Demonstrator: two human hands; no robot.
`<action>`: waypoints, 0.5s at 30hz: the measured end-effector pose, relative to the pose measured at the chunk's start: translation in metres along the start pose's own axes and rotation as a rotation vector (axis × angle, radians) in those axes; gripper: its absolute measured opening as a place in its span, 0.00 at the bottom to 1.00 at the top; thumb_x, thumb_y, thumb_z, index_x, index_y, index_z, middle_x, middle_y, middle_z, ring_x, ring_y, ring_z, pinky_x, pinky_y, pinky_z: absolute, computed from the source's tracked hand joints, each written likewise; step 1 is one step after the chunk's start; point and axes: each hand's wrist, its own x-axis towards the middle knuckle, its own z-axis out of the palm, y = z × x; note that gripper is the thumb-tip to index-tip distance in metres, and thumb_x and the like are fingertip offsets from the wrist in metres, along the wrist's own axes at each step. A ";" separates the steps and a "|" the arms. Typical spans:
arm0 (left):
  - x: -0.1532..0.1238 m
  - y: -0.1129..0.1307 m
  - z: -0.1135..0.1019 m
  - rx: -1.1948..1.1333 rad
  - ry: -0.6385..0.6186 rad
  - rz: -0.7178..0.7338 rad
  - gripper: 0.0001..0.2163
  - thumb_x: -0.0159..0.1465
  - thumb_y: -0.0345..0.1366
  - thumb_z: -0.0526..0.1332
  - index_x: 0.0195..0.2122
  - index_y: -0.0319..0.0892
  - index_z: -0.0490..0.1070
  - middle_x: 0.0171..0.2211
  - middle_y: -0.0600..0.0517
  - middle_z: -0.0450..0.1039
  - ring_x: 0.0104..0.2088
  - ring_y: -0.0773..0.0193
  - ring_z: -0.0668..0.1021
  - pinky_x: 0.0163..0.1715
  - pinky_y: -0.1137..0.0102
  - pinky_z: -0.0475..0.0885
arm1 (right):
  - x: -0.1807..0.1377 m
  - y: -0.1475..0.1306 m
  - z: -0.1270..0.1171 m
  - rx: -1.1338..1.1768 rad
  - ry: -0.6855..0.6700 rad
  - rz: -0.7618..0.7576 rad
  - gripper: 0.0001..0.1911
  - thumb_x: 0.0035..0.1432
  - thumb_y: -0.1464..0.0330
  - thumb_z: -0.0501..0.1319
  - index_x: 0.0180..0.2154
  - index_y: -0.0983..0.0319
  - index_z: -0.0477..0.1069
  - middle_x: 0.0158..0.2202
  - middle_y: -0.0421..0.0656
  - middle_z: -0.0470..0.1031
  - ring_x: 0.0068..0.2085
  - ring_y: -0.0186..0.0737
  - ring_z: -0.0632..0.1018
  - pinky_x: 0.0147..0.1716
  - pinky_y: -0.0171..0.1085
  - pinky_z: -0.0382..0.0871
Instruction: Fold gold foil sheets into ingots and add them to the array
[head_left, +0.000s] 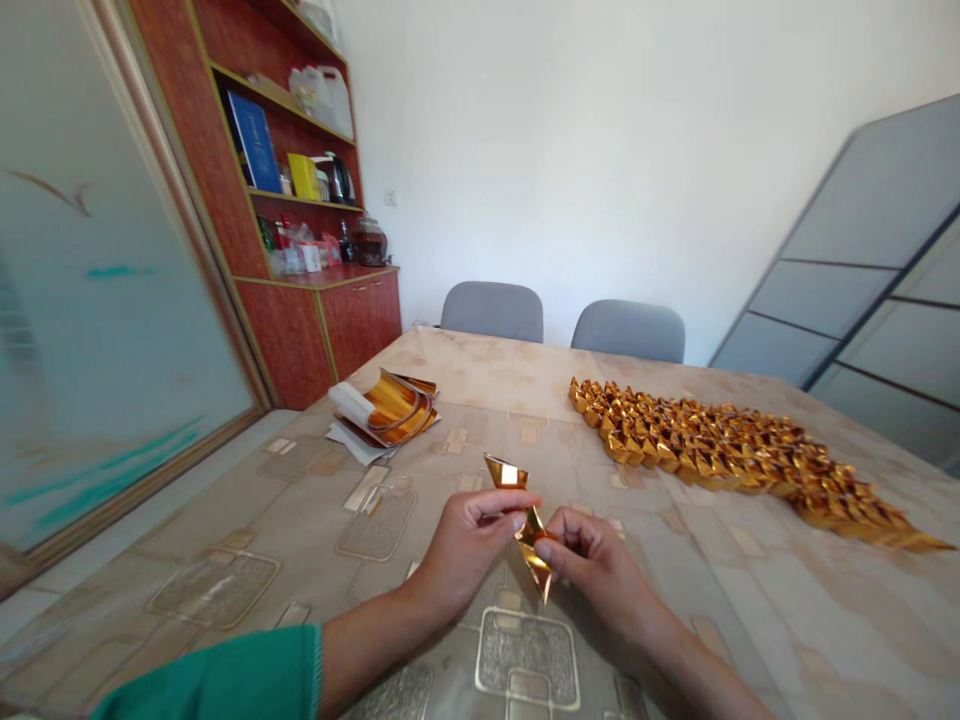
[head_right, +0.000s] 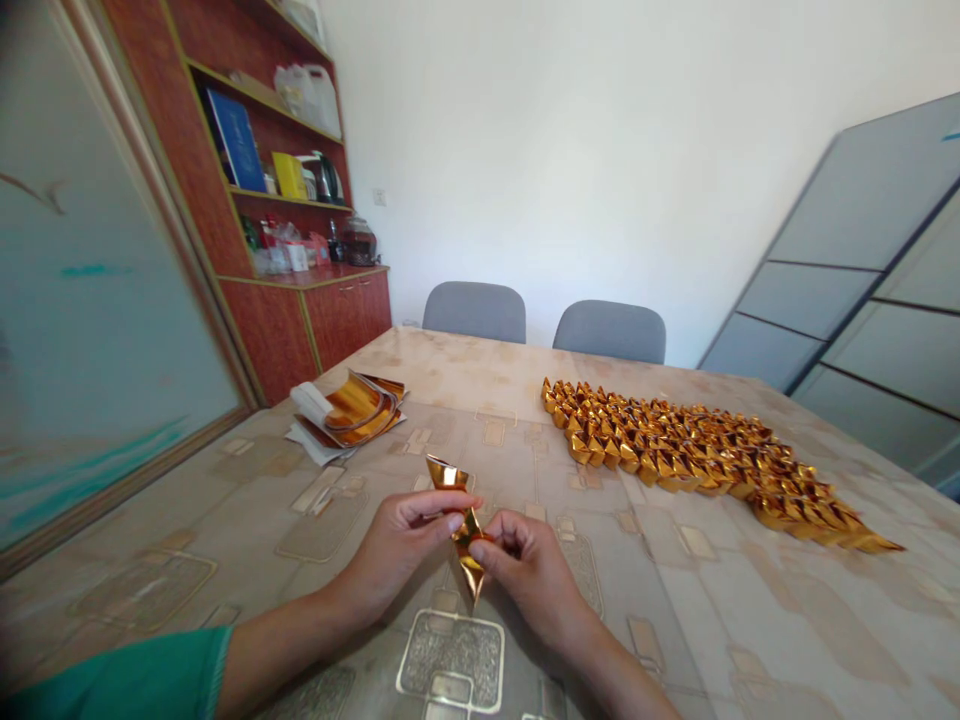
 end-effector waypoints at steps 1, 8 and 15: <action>0.000 0.000 0.000 -0.008 0.006 0.003 0.11 0.56 0.34 0.66 0.39 0.39 0.82 0.38 0.46 0.82 0.39 0.56 0.81 0.44 0.65 0.73 | 0.000 0.000 0.000 0.012 0.002 0.000 0.19 0.52 0.57 0.69 0.23 0.61 0.65 0.20 0.34 0.62 0.23 0.31 0.59 0.24 0.33 0.52; 0.005 0.005 -0.005 -0.238 0.059 -0.114 0.19 0.53 0.33 0.70 0.47 0.40 0.77 0.42 0.46 0.82 0.40 0.60 0.81 0.43 0.69 0.72 | -0.002 0.003 -0.012 -0.036 0.002 -0.069 0.15 0.66 0.60 0.57 0.50 0.59 0.70 0.28 0.40 0.75 0.27 0.35 0.70 0.28 0.34 0.62; -0.001 0.004 -0.002 -0.421 -0.045 -0.294 0.23 0.51 0.32 0.72 0.50 0.39 0.75 0.39 0.46 0.82 0.37 0.62 0.81 0.42 0.68 0.71 | -0.007 -0.014 -0.010 -0.551 -0.165 -0.486 0.26 0.61 0.76 0.60 0.58 0.50 0.67 0.42 0.43 0.75 0.39 0.39 0.75 0.40 0.38 0.71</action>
